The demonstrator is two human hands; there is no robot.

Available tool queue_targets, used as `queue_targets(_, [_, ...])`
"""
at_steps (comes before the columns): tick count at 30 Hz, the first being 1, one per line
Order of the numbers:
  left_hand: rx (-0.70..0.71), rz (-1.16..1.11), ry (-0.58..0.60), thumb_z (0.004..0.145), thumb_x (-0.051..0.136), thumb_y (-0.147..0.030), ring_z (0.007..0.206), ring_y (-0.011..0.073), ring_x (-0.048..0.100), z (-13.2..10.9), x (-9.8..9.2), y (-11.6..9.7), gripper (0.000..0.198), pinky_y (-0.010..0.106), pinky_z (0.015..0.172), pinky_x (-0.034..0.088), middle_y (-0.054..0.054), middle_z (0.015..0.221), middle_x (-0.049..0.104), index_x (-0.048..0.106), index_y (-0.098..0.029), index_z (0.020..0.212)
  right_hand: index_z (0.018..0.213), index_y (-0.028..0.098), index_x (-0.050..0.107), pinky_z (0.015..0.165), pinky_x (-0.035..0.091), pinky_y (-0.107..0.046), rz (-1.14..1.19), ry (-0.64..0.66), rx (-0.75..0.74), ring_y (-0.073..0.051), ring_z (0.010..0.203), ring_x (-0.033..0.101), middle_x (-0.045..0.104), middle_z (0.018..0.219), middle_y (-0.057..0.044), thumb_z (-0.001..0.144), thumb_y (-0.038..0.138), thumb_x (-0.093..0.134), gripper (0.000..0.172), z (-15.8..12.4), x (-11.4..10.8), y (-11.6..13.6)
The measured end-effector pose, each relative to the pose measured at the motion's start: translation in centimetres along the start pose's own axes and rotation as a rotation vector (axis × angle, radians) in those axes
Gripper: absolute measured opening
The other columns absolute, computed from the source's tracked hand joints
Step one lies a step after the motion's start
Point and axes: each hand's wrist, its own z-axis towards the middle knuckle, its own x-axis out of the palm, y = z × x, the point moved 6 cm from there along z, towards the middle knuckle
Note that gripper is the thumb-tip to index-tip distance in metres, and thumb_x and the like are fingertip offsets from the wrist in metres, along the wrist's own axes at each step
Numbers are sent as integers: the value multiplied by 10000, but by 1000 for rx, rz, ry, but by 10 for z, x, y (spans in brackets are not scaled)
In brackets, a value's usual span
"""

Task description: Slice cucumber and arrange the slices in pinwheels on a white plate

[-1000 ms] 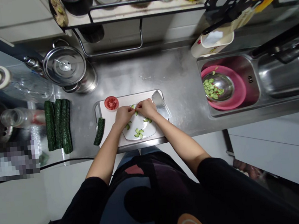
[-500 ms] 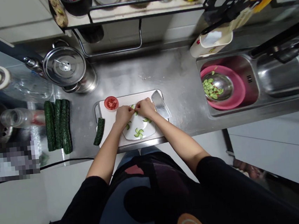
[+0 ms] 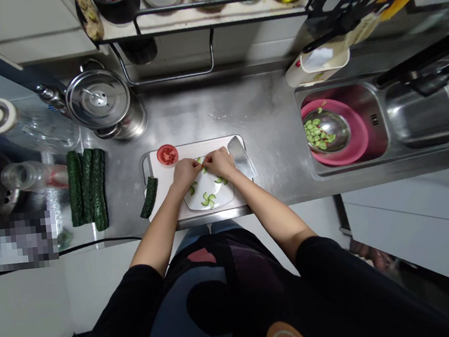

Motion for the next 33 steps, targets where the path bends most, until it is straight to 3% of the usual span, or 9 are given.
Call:
queue_targets(16, [-13,10,7,749,611,-210,745,197,657,-2,-3,0,145,270,659,462,48,736,738,749,-180,716,818,261,741,885,410,-364,-19,18,-7,-266,1159,457,713,881,-62,817,250,560,181,-1,0,1])
queue_targets(33, [-3,38,-15,750,602,-210,702,201,648,-2,-2,0,156,290,640,443,52,680,711,736,-183,676,854,258,742,879,414,-374,3,4,3,-271,1169,464,712,898,-60,827,237,552,192,-2,-1,4])
